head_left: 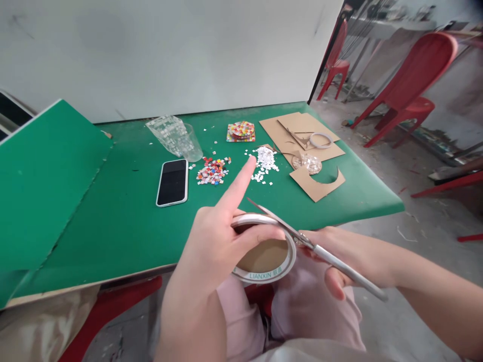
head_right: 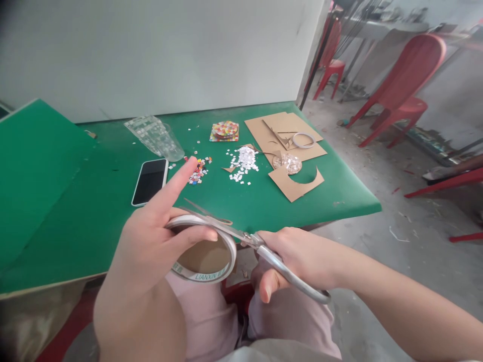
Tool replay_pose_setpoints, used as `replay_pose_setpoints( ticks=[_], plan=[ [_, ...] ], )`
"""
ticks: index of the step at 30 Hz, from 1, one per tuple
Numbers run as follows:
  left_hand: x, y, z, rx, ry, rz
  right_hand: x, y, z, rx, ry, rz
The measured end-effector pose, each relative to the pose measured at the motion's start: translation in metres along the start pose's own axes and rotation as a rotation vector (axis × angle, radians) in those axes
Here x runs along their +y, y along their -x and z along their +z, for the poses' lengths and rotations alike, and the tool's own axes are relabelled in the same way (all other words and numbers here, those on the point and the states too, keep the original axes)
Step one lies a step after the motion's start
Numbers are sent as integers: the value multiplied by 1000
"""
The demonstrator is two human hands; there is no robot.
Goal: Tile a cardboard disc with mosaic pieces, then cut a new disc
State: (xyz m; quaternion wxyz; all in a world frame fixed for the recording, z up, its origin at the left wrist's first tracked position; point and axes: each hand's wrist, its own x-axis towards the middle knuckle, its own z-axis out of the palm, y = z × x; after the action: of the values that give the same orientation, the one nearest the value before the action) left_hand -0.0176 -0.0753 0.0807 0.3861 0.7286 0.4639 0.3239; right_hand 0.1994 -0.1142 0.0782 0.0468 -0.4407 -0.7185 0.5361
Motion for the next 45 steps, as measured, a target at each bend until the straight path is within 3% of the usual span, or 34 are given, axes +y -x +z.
replay_pose_setpoints(
  ticks=[10,14,21,28,35,40,45],
  plan=[
    [5,0,1,40,-5,-39,9,-2,5,103,113,103],
    [1,0,0,1,7,-23,10,-1,2,85,147,132],
    [0,-1,3,-74,46,-38,5,3,-2,-22,59,7],
    [2,0,2,-67,82,-50,6,1,0,61,196,127],
    [-3,0,1,-70,81,-48,8,1,1,73,169,157],
    [1,1,2,-72,71,-58,3,3,-3,28,88,141],
    [8,-1,5,-54,89,-69,3,7,-4,-75,14,4]
  ],
)
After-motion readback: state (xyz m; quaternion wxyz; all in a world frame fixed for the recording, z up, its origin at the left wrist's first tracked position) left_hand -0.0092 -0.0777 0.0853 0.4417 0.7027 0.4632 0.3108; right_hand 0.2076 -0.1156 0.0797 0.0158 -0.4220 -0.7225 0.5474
